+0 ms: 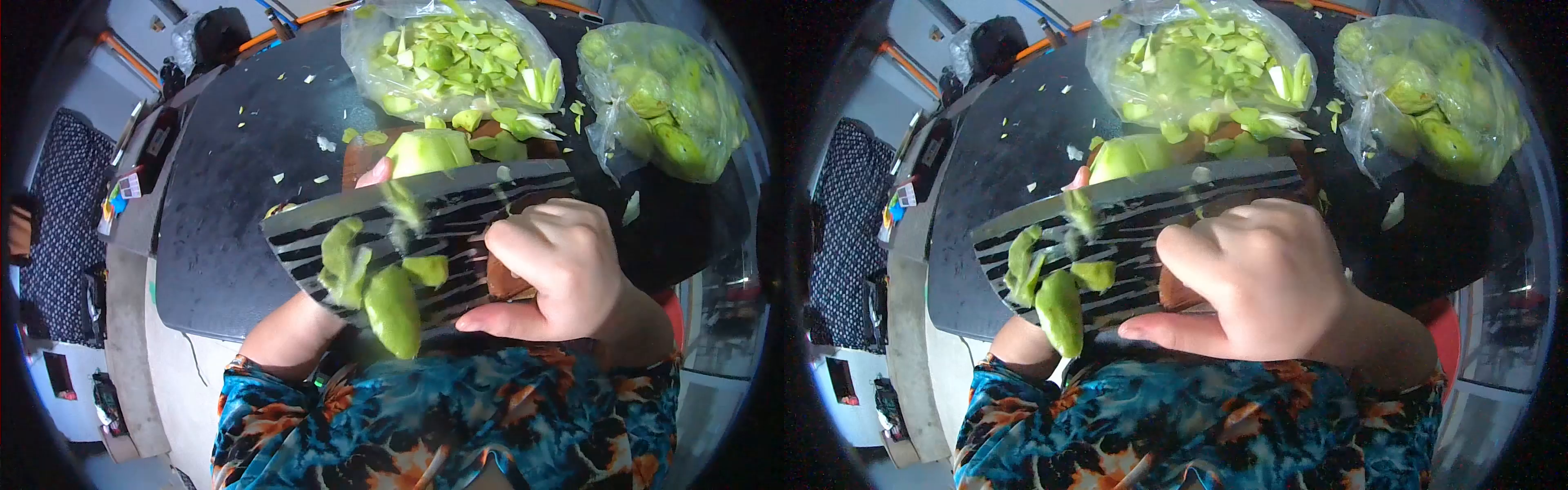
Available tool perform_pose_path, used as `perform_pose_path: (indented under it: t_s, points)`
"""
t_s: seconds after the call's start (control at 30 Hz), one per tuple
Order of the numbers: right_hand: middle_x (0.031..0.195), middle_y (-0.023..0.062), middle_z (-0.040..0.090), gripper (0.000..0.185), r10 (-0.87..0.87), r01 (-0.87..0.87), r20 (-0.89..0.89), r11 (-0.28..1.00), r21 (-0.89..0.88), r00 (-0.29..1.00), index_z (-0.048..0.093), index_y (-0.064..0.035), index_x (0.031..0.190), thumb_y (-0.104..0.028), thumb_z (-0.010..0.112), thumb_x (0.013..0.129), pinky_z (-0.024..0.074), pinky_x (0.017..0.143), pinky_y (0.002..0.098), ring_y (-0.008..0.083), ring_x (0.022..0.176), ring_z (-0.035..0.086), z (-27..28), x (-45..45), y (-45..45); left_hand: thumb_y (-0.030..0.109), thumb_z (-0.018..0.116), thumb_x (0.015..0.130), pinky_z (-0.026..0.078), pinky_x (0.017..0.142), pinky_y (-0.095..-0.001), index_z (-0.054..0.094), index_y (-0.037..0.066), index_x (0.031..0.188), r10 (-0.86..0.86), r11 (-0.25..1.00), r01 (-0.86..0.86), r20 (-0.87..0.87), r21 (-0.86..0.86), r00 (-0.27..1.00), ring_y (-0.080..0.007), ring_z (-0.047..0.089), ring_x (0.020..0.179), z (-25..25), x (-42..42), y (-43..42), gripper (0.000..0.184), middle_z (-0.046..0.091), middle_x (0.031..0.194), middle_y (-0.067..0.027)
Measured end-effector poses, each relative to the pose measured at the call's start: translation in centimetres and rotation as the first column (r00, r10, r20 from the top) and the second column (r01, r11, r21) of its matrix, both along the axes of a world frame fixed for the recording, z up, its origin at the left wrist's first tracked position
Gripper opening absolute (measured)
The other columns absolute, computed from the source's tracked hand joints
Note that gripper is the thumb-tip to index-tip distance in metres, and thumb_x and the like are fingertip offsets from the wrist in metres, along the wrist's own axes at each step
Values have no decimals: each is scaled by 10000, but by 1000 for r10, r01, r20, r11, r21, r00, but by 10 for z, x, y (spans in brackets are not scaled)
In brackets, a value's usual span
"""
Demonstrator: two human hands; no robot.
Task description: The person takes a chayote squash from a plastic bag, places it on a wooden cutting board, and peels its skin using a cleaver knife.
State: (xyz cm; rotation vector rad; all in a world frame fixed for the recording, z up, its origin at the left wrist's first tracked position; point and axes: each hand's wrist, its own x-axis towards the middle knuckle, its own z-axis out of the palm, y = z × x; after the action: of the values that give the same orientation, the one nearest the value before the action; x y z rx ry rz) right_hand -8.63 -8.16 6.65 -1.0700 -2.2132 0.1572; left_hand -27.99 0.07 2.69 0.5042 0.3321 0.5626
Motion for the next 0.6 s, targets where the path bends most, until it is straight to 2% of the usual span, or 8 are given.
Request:
perform_pose_path:
  t_s: [0.07,0.13,0.2,0.23,0.3,0.37,0.43,0.6]
  points:
    - [556,51,472,488,13,-14,-32,999,-38,999,461,-74,651,-450,770,684,390,472,348,262,492,518,-2,4,1,508,480,920,451,948,-388,470,69,1295,34,999,-34,30,8,999,-238,564,1079,-34,2,9,577,568,1214,-119]
    - [562,51,538,460,-62,64,54,998,-28,997,476,-96,654,-484,704,755,447,490,362,259,512,576,-2,10,5,513,468,921,436,972,-407,460,84,1299,118,985,-105,-88,138,989,-246,530,1133,-53,5,11,572,551,1230,-106]
    - [572,81,570,453,-159,160,21,985,-64,987,493,-97,655,-489,667,800,472,502,392,289,535,604,-7,17,12,557,448,890,456,944,-428,460,77,1297,100,990,-104,51,99,994,-273,553,1097,-55,5,11,630,558,1209,-122]
    - [580,113,568,461,-263,257,-33,959,-122,964,514,-68,659,-477,655,817,468,506,400,321,540,594,-15,23,21,588,439,863,477,917,-442,460,65,1295,52,998,-44,280,-35,958,-295,583,1055,-48,8,15,679,567,1187,-145]
    - [600,180,555,471,-539,522,-19,823,-223,842,547,-29,684,-455,587,880,443,528,416,359,562,572,-33,52,52,584,444,850,489,897,-448,440,31,1310,161,977,-180,158,114,974,-323,600,1023,-35,11,13,719,566,1181,-190]
    - [599,184,548,485,-653,634,-60,751,-184,755,568,-8,721,-457,554,905,424,544,399,368,574,552,-57,86,71,577,439,852,474,919,-444,417,10,1330,137,982,-165,255,91,957,-338,583,1048,-26,14,7,743,547,1212,-208]
    - [588,117,466,350,-651,626,-120,756,-190,750,534,14,789,-302,562,936,365,533,323,159,541,397,-61,94,68,580,443,849,466,931,-442,414,10,1335,138,981,-161,203,104,970,-341,573,1063,-31,14,6,749,541,1226,-204]
    - [536,100,448,381,-509,488,-300,860,-146,807,518,8,734,-317,604,911,331,482,325,161,499,356,-60,77,56,608,416,867,458,939,-433,465,60,1300,245,969,-234,186,-82,951,-307,563,1080,-28,17,13,700,555,1218,-152]
